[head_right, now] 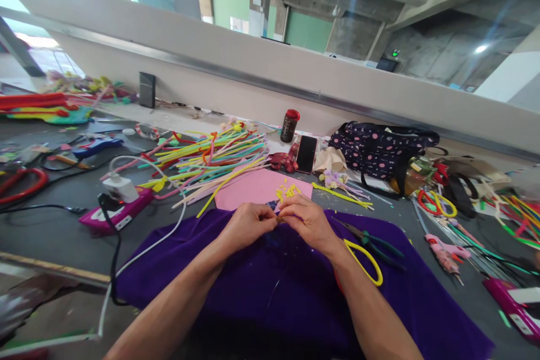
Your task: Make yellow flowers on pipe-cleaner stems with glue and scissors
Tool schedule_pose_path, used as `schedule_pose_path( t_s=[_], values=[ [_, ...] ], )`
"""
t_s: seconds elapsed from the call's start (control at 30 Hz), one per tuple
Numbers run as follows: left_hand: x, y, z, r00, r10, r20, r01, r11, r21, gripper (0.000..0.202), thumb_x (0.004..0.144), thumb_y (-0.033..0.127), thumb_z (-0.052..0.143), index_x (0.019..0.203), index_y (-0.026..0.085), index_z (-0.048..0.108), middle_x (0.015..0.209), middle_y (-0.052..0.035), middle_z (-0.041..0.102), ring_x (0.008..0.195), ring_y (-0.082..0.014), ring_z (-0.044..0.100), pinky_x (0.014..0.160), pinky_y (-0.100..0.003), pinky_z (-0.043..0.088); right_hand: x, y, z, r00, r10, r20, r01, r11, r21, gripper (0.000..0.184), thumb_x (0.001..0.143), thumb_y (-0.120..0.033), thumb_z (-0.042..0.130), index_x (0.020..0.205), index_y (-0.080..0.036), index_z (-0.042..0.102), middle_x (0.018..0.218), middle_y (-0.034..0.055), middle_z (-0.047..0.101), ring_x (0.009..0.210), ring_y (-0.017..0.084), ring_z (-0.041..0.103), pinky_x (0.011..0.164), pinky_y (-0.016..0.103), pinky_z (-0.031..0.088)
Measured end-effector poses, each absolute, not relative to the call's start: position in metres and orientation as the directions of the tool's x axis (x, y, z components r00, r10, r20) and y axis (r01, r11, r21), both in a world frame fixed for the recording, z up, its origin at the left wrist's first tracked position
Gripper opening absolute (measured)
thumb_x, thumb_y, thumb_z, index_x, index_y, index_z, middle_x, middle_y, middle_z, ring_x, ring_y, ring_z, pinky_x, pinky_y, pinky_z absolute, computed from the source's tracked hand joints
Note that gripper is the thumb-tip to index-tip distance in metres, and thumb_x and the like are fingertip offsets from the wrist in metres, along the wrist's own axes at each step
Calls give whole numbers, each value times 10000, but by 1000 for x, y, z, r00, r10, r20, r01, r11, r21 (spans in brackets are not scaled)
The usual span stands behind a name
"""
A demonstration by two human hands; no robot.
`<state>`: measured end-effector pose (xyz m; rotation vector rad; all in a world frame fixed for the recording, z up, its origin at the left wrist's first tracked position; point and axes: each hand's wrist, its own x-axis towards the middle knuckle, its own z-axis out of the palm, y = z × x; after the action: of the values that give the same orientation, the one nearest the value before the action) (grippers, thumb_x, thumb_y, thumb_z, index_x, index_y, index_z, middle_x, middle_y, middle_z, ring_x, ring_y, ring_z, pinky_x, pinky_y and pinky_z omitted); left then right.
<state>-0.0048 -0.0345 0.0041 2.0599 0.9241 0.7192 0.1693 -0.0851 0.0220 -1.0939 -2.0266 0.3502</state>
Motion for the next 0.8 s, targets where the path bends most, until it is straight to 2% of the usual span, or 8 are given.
schedule_pose_path(
  t_s=[0.07, 0.13, 0.2, 0.27, 0.37, 0.43, 0.6, 0.8],
  values=[
    [-5, -32, 3, 558, 809, 183, 339, -424, 840, 225, 668, 300, 501, 646, 154, 670, 530, 10, 580, 505, -104, 470, 482, -212, 292, 172, -86, 23, -224, 815, 535, 507, 566, -650, 150, 807, -231, 536, 893, -241, 658, 943, 44, 628, 909, 191, 555, 814, 359, 424],
    [-6, -31, 2, 533, 826, 182, 270, -370, 889, 242, 680, 327, 509, 650, 145, 667, 545, 4, 587, 512, -104, 473, 493, -214, 306, 174, -85, 22, -38, 840, 541, 419, 505, -754, 175, 817, -257, 515, 912, -234, 660, 951, 51, 631, 858, 189, 566, 748, 340, 441],
    [-6, -30, 3, 521, 835, 175, 158, -296, 942, 240, 681, 337, 532, 666, 135, 662, 581, -7, 599, 526, -101, 481, 510, -212, 325, 174, -84, 18, 152, 858, 491, 295, 435, -851, 198, 829, -268, 488, 935, -220, 649, 937, 57, 632, 761, 167, 570, 638, 294, 444],
    [-7, -30, 6, 527, 839, 133, 52, -188, 981, 231, 670, 341, 567, 666, 125, 648, 571, -5, 586, 486, -83, 456, 486, -205, 319, 173, -82, 14, 219, 889, 402, 172, 370, -913, 206, 825, -273, 489, 956, -209, 634, 902, 53, 636, 677, 141, 558, 557, 255, 420],
    [-8, -31, 11, 567, 823, 16, -31, 2, 1000, 263, 664, 383, 594, 677, 121, 621, 505, 22, 535, 357, -37, 320, 381, -195, 217, 166, -80, 10, 137, 945, 296, 87, 286, -954, 225, 777, -272, 549, 978, -199, 619, 849, 39, 638, 638, 129, 550, 519, 230, 397],
    [-9, -31, 13, 588, 808, -21, -63, 71, 996, 286, 661, 407, 602, 688, 122, 609, 499, 30, 525, 321, -20, 254, 348, -196, 150, 160, -81, 9, 70, 965, 251, 72, 247, -966, 273, 741, -263, 592, 1007, -202, 605, 857, 33, 631, 655, 131, 550, 515, 220, 392],
    [-10, -32, 13, 603, 798, 1, -101, 75, 992, 280, 648, 395, 629, 663, 117, 601, 497, 32, 510, 328, -18, 270, 337, -189, 153, 152, -84, 12, -3, 977, 213, 28, 213, -977, 365, 694, -270, 642, 1048, -208, 574, 835, 17, 604, 656, 121, 519, 517, 212, 387],
    [-8, -32, 10, 637, 770, 31, -78, 24, 997, 269, 666, 380, 616, 660, 111, 612, 494, 29, 497, 346, -20, 276, 353, -195, 149, 151, -84, 11, 11, 976, 218, 52, 217, -975, 375, 672, -314, 653, 1020, -194, 580, 756, 3, 564, 614, 113, 479, 512, 215, 374]
  ],
)
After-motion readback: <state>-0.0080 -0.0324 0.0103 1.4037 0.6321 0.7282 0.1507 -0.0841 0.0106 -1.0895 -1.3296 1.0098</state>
